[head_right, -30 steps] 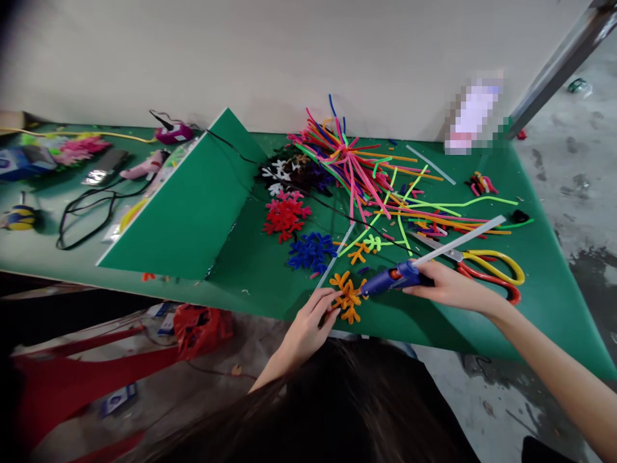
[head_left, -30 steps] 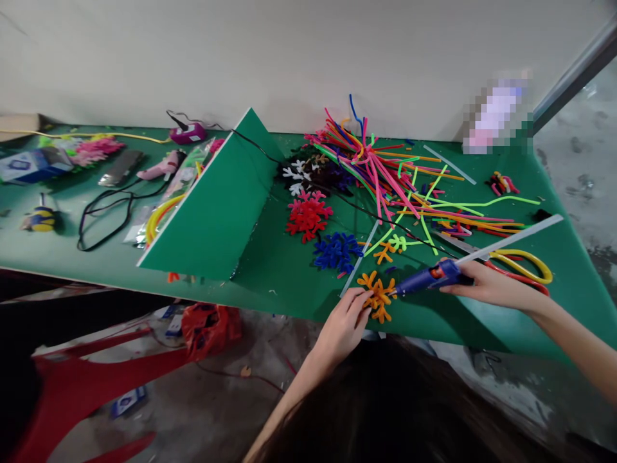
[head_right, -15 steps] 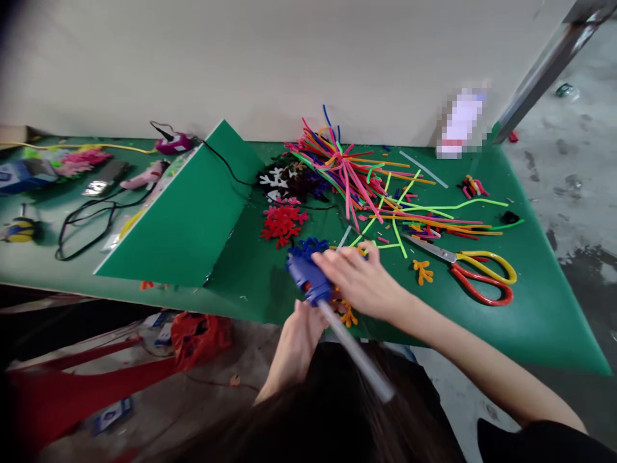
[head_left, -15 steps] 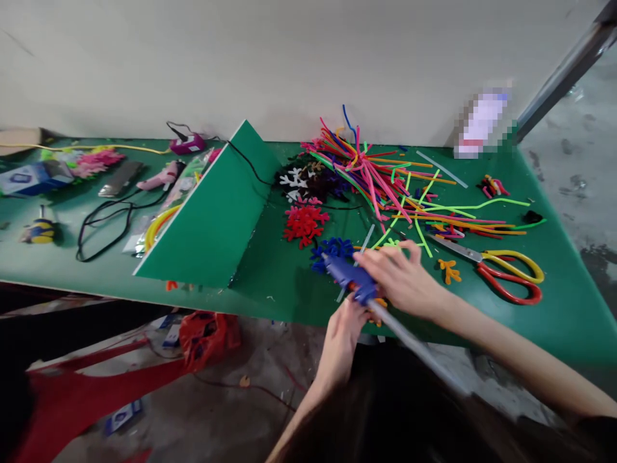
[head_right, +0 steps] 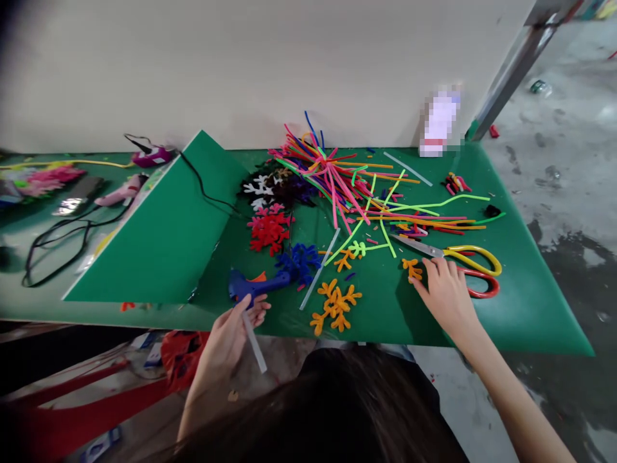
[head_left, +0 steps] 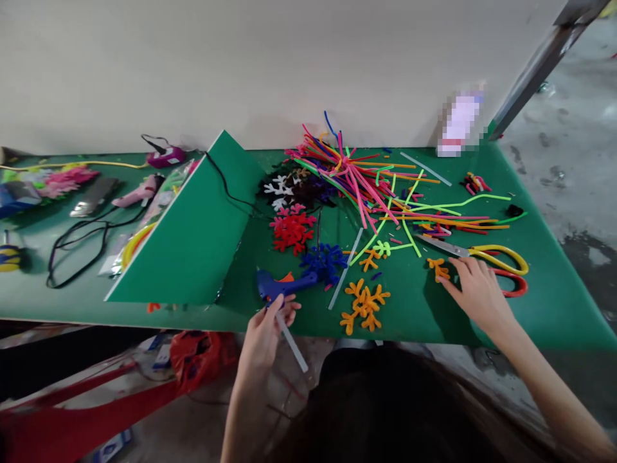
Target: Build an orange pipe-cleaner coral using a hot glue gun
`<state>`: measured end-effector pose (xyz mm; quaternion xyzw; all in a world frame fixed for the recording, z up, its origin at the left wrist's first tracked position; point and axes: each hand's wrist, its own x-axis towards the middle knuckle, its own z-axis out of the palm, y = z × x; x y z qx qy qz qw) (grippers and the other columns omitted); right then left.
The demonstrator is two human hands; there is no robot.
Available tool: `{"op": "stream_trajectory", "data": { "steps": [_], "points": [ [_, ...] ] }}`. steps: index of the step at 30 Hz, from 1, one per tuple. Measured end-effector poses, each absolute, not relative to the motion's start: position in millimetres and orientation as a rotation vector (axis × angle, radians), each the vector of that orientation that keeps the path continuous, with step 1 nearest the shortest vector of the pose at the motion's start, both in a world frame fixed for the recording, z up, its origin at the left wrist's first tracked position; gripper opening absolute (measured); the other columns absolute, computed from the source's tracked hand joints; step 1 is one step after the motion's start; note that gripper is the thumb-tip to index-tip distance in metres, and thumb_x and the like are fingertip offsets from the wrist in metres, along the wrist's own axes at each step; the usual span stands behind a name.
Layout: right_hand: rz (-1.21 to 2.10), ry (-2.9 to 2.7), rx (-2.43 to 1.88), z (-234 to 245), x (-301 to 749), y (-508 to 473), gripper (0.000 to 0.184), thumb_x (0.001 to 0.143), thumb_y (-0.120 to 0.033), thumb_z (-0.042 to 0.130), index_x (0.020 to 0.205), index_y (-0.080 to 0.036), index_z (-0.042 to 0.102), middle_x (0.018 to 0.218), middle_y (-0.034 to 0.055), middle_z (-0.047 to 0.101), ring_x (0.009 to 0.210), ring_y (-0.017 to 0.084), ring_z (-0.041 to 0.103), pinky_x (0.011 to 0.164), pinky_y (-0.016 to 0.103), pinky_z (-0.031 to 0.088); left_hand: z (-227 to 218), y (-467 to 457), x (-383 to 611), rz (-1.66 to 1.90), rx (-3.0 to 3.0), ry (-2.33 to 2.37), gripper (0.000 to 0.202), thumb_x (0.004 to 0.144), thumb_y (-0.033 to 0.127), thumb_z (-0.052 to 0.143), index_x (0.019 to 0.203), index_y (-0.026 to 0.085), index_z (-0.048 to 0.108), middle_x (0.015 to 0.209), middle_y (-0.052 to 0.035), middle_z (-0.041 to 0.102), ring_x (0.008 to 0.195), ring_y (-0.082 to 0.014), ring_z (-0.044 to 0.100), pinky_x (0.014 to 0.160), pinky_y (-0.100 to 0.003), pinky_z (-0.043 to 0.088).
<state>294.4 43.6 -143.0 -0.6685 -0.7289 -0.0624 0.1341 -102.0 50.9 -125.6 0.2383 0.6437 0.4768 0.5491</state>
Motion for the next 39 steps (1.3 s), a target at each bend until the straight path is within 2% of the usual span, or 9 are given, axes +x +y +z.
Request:
{"op": "stream_trajectory", "data": {
  "steps": [4, 7, 10, 16, 21, 27, 33, 37, 39],
  "points": [
    [-0.006, -2.0, -1.937, -167.6, 295.5, 37.8, 0.036, 0.096, -0.036, 0.042, 0.112, -0.01, 0.061, 0.109, 0.0197, 0.058, 0.104, 0.036, 0.055, 0.084, 0.05, 0.046, -125.1, 57.5, -116.6, 0.818, 0.927, 1.829, 0.048, 0.071, 0.06, 0.067, 0.077, 0.013, 0.067, 0.059, -0.0042, 0.064, 0.05, -0.0167, 0.052, 0.053, -0.029, 0.037],
    [0.125, -1.899, -1.878, -170.7, 282.9, 41.4, 0.029, 0.091, -0.029, 0.045, 0.109, -0.011, 0.059, 0.107, 0.0184, 0.058, 0.102, 0.034, 0.057, 0.085, 0.049, 0.048, -113.4, 47.8, -110.0, 0.542, 1.466, 2.311, 0.044, 0.082, 0.058, 0.056, 0.08, 0.015, 0.067, 0.074, -0.0103, 0.065, 0.072, -0.0289, 0.06, 0.067, -0.039, 0.043],
    [0.221, -1.854, -1.832, -167.8, 272.7, 39.6, 0.024, 0.091, -0.026, 0.045, 0.108, -0.013, 0.056, 0.097, 0.0134, 0.063, 0.085, 0.026, 0.063, 0.072, 0.039, 0.054, -105.4, 30.2, -83.6, 0.784, 1.972, 2.474, 0.036, 0.089, 0.044, 0.055, 0.101, 0.012, 0.066, 0.098, -0.0162, 0.062, 0.096, -0.0349, 0.057, 0.08, -0.046, 0.045],
    [0.385, -1.906, -1.624, -156.9, 241.7, 11.2, 0.021, 0.098, -0.026, 0.042, 0.093, -0.018, 0.06, 0.08, 0.0052, 0.066, 0.069, 0.017, 0.063, 0.063, 0.029, 0.054, -131.5, 23.4, -5.0, 0.748, 2.519, 1.404, 0.021, 0.094, 0.021, 0.051, 0.111, 0.021, 0.063, 0.091, -0.0068, 0.062, 0.083, -0.0212, 0.062, 0.073, -0.033, 0.054],
    [0.338, -1.998, -1.535, -165.4, 217.9, -0.7, 0.028, 0.098, -0.017, 0.037, 0.093, -0.014, 0.064, 0.086, 0.0125, 0.064, 0.083, 0.025, 0.062, 0.079, 0.043, 0.054, -151.1, 36.2, 12.0, 0.645, 2.492, 1.337, 0.023, 0.093, 0.017, 0.05, 0.112, 0.018, 0.063, 0.087, -0.0072, 0.06, 0.083, -0.0219, 0.062, 0.073, -0.034, 0.055],
    [0.301, -1.895, -1.564, -171.4, 220.4, -2.9, 0.031, 0.096, -0.013, 0.04, 0.122, -0.014, 0.056, 0.103, 0.0133, 0.059, 0.094, 0.024, 0.06, 0.084, 0.041, 0.054, -151.5, 35.5, 7.3, 0.689, 2.47, 1.297, 0.021, 0.091, 0.012, 0.05, 0.102, 0.021, 0.065, 0.085, -0.0054, 0.057, 0.079, -0.0196, 0.06, 0.07, -0.032, 0.054],
    [0.306, -1.866, -1.612, -169.0, 217.7, -5.2, 0.025, 0.097, -0.026, 0.047, 0.119, -0.017, 0.056, 0.102, 0.0121, 0.06, 0.095, 0.026, 0.06, 0.084, 0.044, 0.052, -152.0, 36.3, 7.7, 0.682, 2.466, 1.253, 0.015, 0.092, 0.013, 0.05, 0.097, 0.017, 0.064, 0.086, -0.0068, 0.059, 0.081, -0.0213, 0.058, 0.073, -0.035, 0.053],
    [0.255, -1.877, -1.726, -169.2, 207.9, -5.0, 0.042, 0.093, -0.045, 0.055, 0.123, -0.016, 0.052, 0.093, 0.01, 0.062, 0.086, 0.027, 0.061, 0.075, 0.044, 0.051, -155.3, 36.2, 7.6, 0.716, 2.435, 1.238, 0.014, 0.094, 0.015, 0.048, 0.097, 0.017, 0.062, 0.086, -0.0073, 0.06, 0.082, -0.0211, 0.058, 0.074, -0.035, 0.053],
    [0.227, -1.907, -1.72, -170.7, 202.2, -4.6, 0.037, 0.096, -0.041, 0.051, 0.123, -0.016, 0.052, 0.093, 0.0105, 0.064, 0.084, 0.027, 0.061, 0.073, 0.042, 0.049, -157.1, 36.4, 8.3, 0.749, 2.416, 1.228, 0.015, 0.094, 0.015, 0.048, 0.096, 0.017, 0.062, 0.086, -0.0073, 0.06, 0.082, -0.0208, 0.058, 0.075, -0.035, 0.053]
  ]
}}
